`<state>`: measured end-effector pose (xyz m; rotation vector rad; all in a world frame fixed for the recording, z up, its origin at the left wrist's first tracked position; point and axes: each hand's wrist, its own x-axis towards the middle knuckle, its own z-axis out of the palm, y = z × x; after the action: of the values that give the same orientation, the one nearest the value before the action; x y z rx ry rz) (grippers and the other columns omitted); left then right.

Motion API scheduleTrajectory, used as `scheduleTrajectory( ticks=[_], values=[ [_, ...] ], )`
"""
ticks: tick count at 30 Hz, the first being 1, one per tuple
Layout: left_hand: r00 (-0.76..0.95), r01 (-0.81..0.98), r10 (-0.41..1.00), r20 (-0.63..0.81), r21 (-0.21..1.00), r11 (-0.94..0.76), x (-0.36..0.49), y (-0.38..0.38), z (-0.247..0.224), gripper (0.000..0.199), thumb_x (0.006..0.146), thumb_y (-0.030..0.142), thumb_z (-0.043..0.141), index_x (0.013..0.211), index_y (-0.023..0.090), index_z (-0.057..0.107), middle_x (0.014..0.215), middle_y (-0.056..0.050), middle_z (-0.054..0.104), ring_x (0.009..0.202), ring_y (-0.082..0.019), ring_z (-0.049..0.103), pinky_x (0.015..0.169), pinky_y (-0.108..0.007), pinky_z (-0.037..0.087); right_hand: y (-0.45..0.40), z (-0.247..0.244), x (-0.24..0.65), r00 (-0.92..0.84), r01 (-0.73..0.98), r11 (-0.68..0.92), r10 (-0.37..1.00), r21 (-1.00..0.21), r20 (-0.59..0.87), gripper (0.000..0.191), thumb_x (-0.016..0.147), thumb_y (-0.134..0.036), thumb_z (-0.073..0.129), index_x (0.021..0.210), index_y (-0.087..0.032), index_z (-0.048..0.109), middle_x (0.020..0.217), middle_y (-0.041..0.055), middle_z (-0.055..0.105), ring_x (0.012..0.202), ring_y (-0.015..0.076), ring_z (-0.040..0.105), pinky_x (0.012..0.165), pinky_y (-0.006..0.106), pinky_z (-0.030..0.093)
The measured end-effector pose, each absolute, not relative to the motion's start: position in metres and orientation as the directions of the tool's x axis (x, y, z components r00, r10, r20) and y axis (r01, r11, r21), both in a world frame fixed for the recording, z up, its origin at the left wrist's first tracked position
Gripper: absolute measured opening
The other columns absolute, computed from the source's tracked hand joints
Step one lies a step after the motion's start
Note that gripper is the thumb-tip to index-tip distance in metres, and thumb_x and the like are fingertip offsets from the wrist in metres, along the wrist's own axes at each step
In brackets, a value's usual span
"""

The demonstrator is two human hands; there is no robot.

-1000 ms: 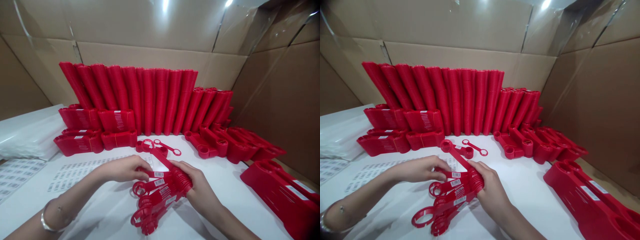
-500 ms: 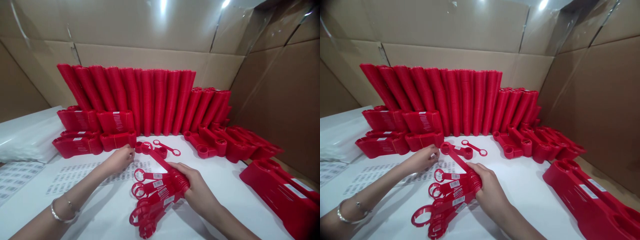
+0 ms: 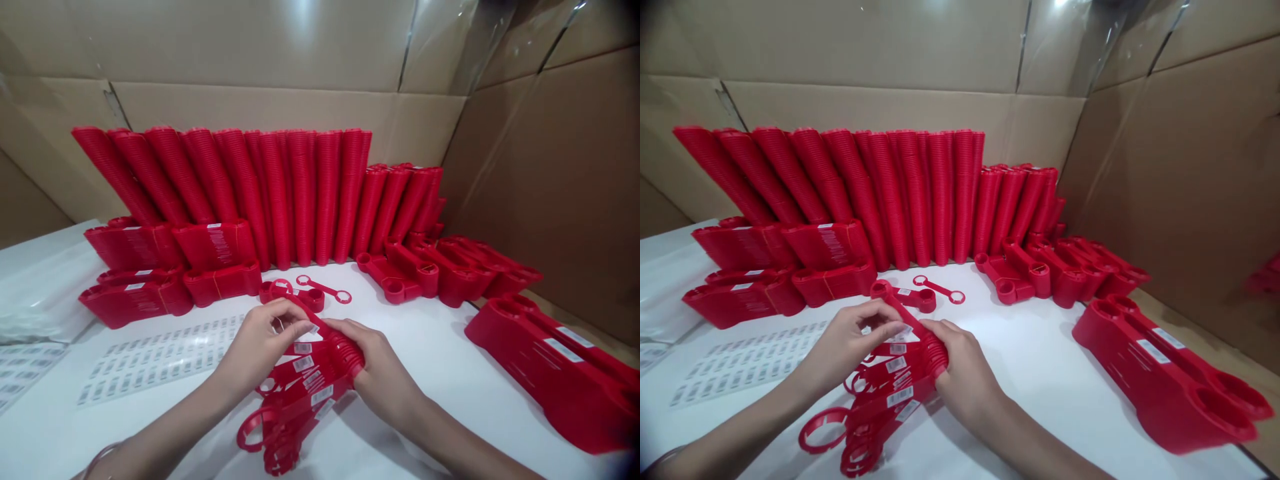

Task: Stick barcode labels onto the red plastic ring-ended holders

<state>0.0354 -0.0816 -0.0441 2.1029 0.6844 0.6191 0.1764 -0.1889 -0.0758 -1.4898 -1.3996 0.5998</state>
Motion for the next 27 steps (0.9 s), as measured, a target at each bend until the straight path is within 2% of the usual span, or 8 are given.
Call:
scheduleTrajectory(
  ticks=[6,17,20,24,27],
  values=[
    [0.685,0.270,0.694,0.223,0.807,-0.525,0.037,-0.079,-0.050,0.015,0.079,0.032,0.055,0.075,0.020,0.062,0.074,0.003,0.063,0.070,-0.012,0.055,0.066,-0.023,0.039,-0.192,-0.073,0.175,0.212,0.448,0.124,0.947,-0.886,0.240,0.057,0.069,0.001,0.047,0.117,-0.028,0.055,0.108,0.0017,0.060,0.088,0.0147,0.058,0.078,0.026,0.049],
    [0.682,0.267,0.668,0.297,0.749,-0.606,0.040,-0.082,-0.053,0.014,0.081,0.030,0.055,0.073,0.020,0.059,0.072,0.004,0.060,0.067,-0.011,0.053,0.064,-0.023,0.039,-0.194,-0.071,0.173,0.180,0.438,0.163,0.947,-0.884,0.264,0.058,0.068,0.001,0.048,0.118,-0.028,0.054,0.106,0.0011,0.060,0.086,0.0134,0.057,0.079,0.025,0.047],
    [0.686,0.254,0.614,0.391,0.662,-0.705,0.040,-0.082,-0.057,0.014,0.083,0.028,0.052,0.074,0.019,0.057,0.074,0.002,0.057,0.070,-0.012,0.052,0.066,-0.024,0.039,-0.195,-0.070,0.172,0.170,0.436,0.178,0.946,-0.882,0.276,0.059,0.067,0.002,0.048,0.118,-0.027,0.054,0.106,0.0011,0.060,0.086,0.0132,0.057,0.080,0.025,0.047],
    [0.702,0.245,0.474,0.532,0.445,-0.862,0.039,-0.082,-0.064,0.013,0.085,0.029,0.049,0.081,0.017,0.053,0.079,-0.002,0.055,0.076,-0.015,0.049,0.069,-0.028,0.039,-0.195,-0.072,0.171,0.153,0.452,0.212,0.938,-0.866,0.309,0.060,0.066,0.003,0.048,0.118,-0.025,0.054,0.108,0.0019,0.060,0.090,0.0145,0.057,0.083,0.026,0.046],
    [0.728,0.260,0.391,0.563,0.301,-0.917,0.038,-0.081,-0.069,0.014,0.086,0.031,0.047,0.087,0.017,0.051,0.084,-0.004,0.054,0.078,-0.017,0.047,0.070,-0.031,0.038,-0.194,-0.075,0.172,0.141,0.469,0.229,0.934,-0.853,0.328,0.059,0.066,0.003,0.049,0.118,-0.025,0.054,0.108,0.0026,0.059,0.091,0.0154,0.057,0.083,0.026,0.046]
  ],
)
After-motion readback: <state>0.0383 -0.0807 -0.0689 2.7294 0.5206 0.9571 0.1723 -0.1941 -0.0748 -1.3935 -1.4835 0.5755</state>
